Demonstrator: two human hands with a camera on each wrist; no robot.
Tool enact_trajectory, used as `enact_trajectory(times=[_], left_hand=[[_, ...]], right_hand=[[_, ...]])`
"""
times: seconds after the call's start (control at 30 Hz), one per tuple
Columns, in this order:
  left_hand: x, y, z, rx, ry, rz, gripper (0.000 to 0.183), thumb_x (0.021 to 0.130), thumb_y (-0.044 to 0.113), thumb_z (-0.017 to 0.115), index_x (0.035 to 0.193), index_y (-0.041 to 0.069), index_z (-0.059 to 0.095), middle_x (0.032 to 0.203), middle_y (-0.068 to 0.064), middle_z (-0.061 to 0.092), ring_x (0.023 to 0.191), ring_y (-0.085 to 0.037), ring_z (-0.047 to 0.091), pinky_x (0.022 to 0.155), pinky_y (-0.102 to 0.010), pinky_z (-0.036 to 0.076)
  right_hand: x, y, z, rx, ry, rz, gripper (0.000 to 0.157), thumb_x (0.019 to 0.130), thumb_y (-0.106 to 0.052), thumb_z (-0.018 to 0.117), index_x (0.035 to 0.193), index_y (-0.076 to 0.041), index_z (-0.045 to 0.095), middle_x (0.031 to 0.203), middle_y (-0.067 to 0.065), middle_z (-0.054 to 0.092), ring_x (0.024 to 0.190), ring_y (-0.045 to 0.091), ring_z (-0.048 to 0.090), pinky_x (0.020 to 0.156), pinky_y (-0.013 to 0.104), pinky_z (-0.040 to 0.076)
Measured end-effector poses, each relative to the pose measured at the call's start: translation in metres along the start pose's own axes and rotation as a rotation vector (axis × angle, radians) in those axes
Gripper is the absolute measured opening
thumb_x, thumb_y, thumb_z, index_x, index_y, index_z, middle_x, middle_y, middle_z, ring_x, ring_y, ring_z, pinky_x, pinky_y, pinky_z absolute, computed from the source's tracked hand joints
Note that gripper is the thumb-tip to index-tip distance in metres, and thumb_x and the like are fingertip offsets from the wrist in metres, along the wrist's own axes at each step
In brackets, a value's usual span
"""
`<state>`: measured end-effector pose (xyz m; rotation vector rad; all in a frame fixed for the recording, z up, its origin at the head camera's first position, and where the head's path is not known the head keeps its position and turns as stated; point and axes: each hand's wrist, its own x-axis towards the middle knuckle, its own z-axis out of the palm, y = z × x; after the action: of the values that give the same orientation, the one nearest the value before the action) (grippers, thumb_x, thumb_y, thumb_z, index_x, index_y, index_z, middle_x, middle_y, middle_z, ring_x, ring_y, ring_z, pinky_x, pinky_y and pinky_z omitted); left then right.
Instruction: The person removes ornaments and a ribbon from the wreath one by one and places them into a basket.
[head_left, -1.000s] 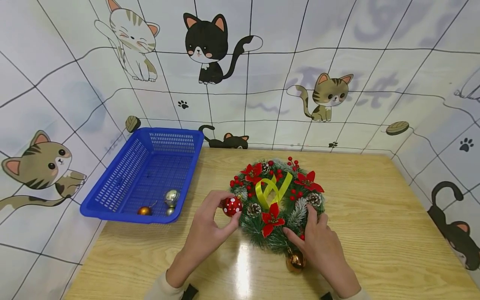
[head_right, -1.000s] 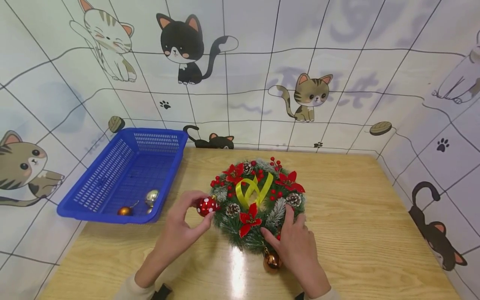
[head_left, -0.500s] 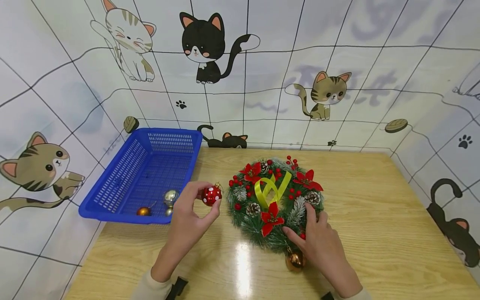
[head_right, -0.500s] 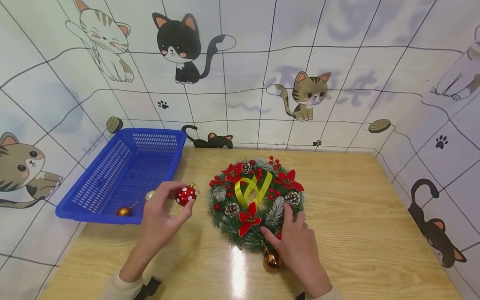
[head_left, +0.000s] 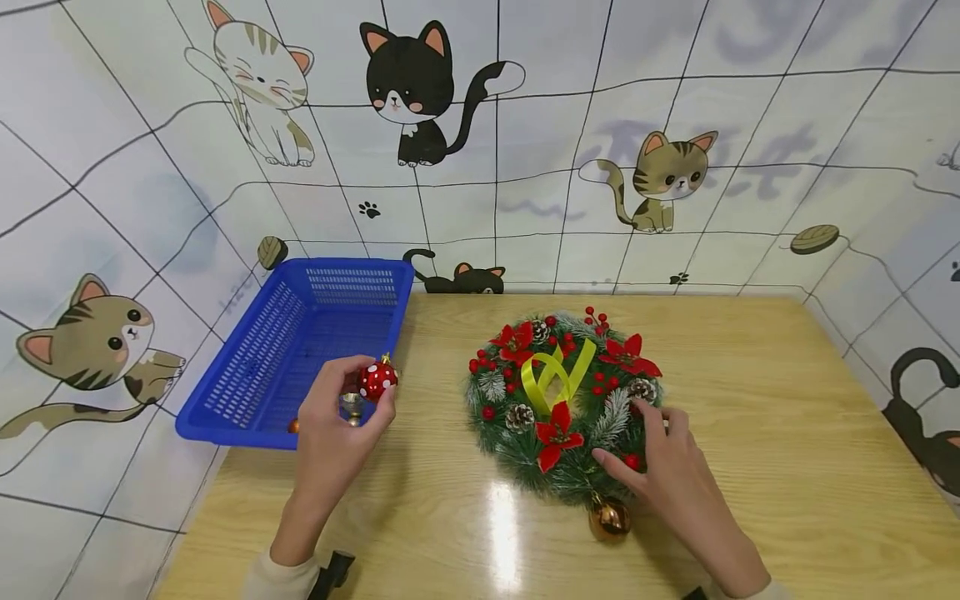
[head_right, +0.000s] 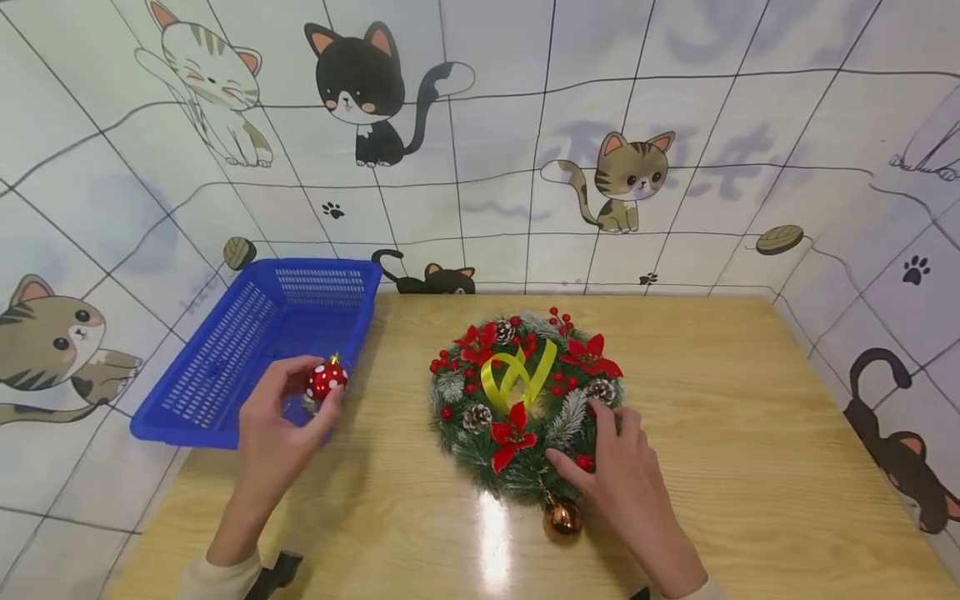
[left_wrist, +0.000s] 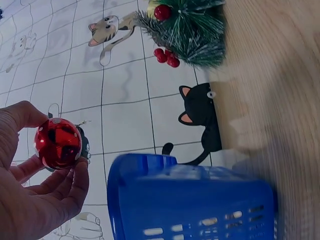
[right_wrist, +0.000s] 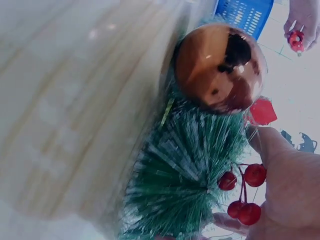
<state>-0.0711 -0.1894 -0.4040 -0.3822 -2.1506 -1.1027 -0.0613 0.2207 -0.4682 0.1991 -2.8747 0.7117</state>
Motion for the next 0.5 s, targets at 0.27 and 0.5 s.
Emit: enact_trajectory(times=[0.27,0.5], left_hand=[[-0.003,-0.009,-0.019,0.055,0.020,-0.021,0.041,0.087,-0.001,0.085,0.125,-0.004,0.070,0.115,-0.014,0.072,0.095,-0.021,0.066,0.086,-0.016,0.049],[-0.007,-0.013,-0.025,0.070,0.007,-0.066,0.042,0.088,0.001,0.085,0.126,-0.004,0.069,0.116,-0.013,0.071,0.096,-0.018,0.065,0.087,-0.015,0.050]], right_hand=[[0.002,0.007,-0.005,0.009,0.049,-0.021,0.104,0.086,-0.053,0.091,0.159,0.003,0.042,0.153,0.035,0.039,0.124,0.062,0.048,0.088,0.079,0.041],[0.006,0.012,-0.009,0.044,-0.004,-0.046,0.112,0.086,-0.055,0.090,0.166,-0.001,0.032,0.167,0.033,0.028,0.144,0.062,0.033,0.096,0.082,0.032]])
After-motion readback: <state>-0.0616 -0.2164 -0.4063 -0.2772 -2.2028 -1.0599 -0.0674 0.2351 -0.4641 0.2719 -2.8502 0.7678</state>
